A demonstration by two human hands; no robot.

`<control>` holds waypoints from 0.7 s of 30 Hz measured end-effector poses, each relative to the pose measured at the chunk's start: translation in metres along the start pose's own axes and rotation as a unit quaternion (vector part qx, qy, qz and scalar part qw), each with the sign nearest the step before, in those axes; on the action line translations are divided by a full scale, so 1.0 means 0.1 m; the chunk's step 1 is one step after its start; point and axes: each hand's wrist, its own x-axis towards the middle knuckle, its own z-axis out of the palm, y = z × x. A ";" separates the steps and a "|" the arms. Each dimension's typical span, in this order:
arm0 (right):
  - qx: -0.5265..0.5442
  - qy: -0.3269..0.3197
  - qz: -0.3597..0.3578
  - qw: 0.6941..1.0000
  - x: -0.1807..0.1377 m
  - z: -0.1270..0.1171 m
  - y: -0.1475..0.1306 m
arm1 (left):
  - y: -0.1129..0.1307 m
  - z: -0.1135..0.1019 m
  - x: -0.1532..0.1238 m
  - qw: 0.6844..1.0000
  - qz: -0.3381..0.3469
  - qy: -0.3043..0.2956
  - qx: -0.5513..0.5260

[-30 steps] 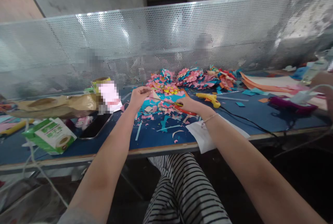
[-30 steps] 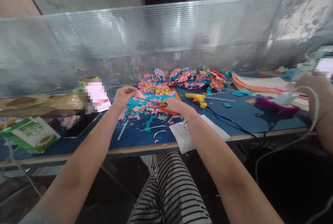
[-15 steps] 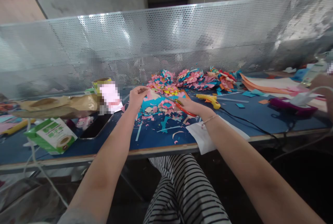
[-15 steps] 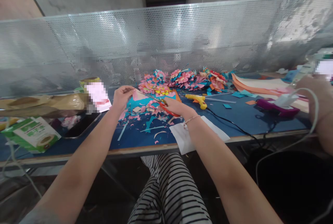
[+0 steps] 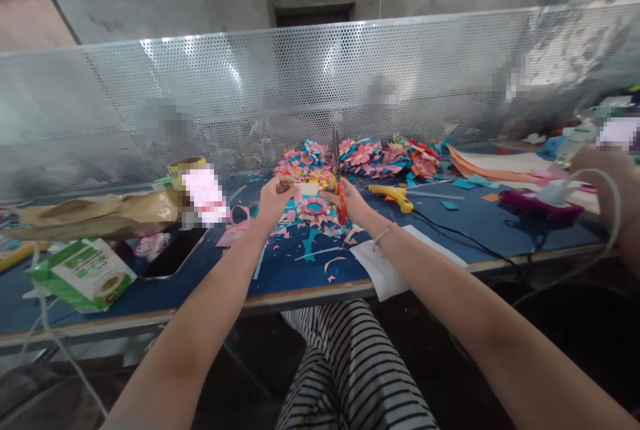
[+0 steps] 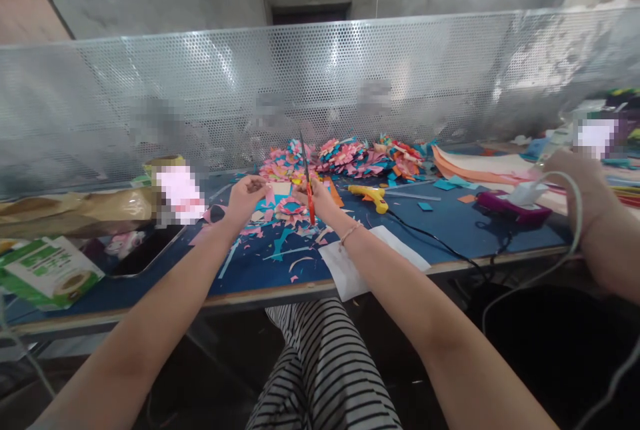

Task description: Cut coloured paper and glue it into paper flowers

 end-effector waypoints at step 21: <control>-0.086 0.024 -0.025 0.996 0.06 -0.03 0.01 | -0.08 0.15 -0.03 0.981 -0.109 -0.014 -0.162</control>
